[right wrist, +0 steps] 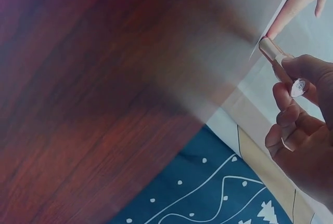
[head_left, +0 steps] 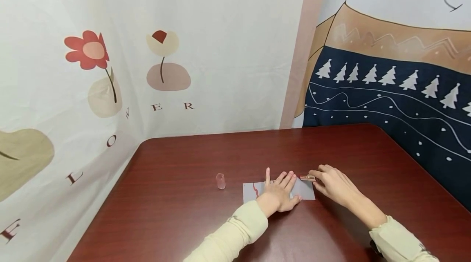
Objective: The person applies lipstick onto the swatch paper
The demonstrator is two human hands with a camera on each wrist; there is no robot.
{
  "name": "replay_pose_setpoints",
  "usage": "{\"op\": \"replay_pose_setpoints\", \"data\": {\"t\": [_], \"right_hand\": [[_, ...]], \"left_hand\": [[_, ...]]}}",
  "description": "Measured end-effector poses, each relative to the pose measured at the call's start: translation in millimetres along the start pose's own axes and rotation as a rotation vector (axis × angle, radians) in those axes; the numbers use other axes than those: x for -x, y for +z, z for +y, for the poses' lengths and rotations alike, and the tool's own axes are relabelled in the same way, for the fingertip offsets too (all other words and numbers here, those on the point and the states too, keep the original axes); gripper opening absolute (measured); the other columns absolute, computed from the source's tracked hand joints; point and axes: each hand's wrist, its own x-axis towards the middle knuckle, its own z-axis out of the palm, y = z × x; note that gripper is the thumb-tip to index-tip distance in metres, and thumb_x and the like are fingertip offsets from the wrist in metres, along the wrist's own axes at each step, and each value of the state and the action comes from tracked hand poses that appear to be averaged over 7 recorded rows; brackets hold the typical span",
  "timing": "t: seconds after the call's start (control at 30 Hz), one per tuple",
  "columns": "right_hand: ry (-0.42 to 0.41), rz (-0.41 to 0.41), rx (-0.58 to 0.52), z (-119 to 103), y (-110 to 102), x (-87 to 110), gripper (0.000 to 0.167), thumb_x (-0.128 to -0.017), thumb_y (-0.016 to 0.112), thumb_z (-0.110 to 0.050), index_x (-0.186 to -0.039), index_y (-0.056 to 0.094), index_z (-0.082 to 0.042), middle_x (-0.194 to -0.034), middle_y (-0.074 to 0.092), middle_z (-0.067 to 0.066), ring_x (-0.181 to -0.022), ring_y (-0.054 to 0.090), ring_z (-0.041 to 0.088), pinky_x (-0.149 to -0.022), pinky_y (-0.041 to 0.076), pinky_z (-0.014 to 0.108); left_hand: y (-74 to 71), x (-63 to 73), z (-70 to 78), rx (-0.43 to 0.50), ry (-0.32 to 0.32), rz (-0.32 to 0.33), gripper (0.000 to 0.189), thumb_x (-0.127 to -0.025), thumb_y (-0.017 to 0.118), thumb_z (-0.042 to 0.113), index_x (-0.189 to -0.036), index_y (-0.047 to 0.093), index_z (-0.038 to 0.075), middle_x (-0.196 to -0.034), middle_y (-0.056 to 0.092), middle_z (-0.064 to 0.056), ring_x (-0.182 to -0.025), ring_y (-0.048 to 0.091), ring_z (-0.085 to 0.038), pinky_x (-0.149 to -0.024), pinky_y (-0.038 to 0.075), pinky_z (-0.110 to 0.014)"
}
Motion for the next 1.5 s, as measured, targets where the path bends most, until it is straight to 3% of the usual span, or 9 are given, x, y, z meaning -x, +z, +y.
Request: {"op": "replay_pose_setpoints", "data": {"t": [1.5], "right_hand": [[0.01, -0.046, 0.013, -7.9, -8.1, -4.0, 0.025, -0.07, 0.076, -0.003, -0.094, 0.071, -0.003, -0.078, 0.059, 0.007, -0.059, 0.05, 0.014, -0.052, 0.047, 0.029]], "left_hand": [[1.3, -0.9, -2.2, 0.048, -0.006, -0.022, 0.065, -0.092, 0.021, 0.064, -0.15, 0.012, 0.034, -0.153, 0.007, 0.02, -0.138, 0.009, -0.001, -0.109, 0.001, -0.05]]}}
